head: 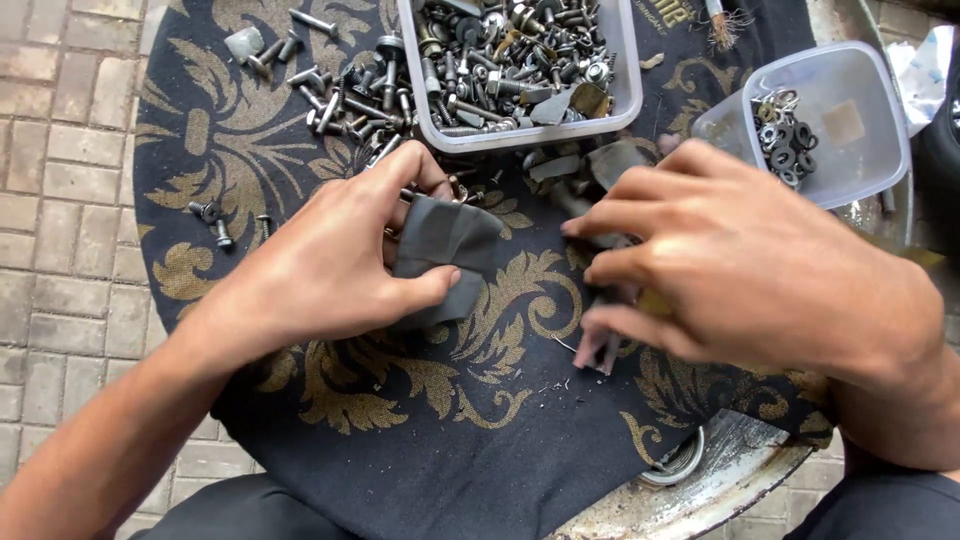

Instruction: The person is cleaning small metal washers and bolts by rubbing them against a piece of sandpaper to remove rust or debris.

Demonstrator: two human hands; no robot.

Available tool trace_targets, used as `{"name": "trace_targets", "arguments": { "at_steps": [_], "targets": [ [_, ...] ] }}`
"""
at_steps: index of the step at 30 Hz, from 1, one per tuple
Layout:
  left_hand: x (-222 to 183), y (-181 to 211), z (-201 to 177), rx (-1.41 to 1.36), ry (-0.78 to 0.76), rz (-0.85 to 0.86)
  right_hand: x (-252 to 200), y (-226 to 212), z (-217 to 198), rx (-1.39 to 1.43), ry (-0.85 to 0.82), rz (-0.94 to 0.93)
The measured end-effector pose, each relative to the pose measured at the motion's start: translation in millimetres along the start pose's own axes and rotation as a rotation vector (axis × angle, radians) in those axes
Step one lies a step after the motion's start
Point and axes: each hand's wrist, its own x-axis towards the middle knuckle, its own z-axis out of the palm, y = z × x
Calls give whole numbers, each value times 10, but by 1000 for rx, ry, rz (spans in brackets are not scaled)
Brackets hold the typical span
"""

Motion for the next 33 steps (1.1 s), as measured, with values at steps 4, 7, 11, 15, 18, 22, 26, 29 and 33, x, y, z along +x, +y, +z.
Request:
{"name": "trace_targets", "arguments": {
  "at_steps": [4,7,11,15,18,22,26,29,33],
  "targets": [
    [-6,-10,34,106,96,-5,23,-3,-9,-161,7,96],
    [10,-57,37,85,84,66,28,-64,-5,-327,2,158],
    [1,-63,0,-32,-39,59,75,-55,-2,-249,79,191],
    [0,-58,103,-296,-45,304,170,-70,-72,21,284,65],
    [33,-56,199,-346,56,356,260,-87,-25,308,302,1],
    [20,-18,206,-327,133,329,328,-65,87,463,250,163],
    [50,-107,228,13,173,212,456,-89,-5,433,-157,499],
    [26,-182,283,109,274,371,459,-83,111,205,-172,541],
    [11,-193,255,369,401,721,416,-128,101,104,-149,586]
  ]
}}
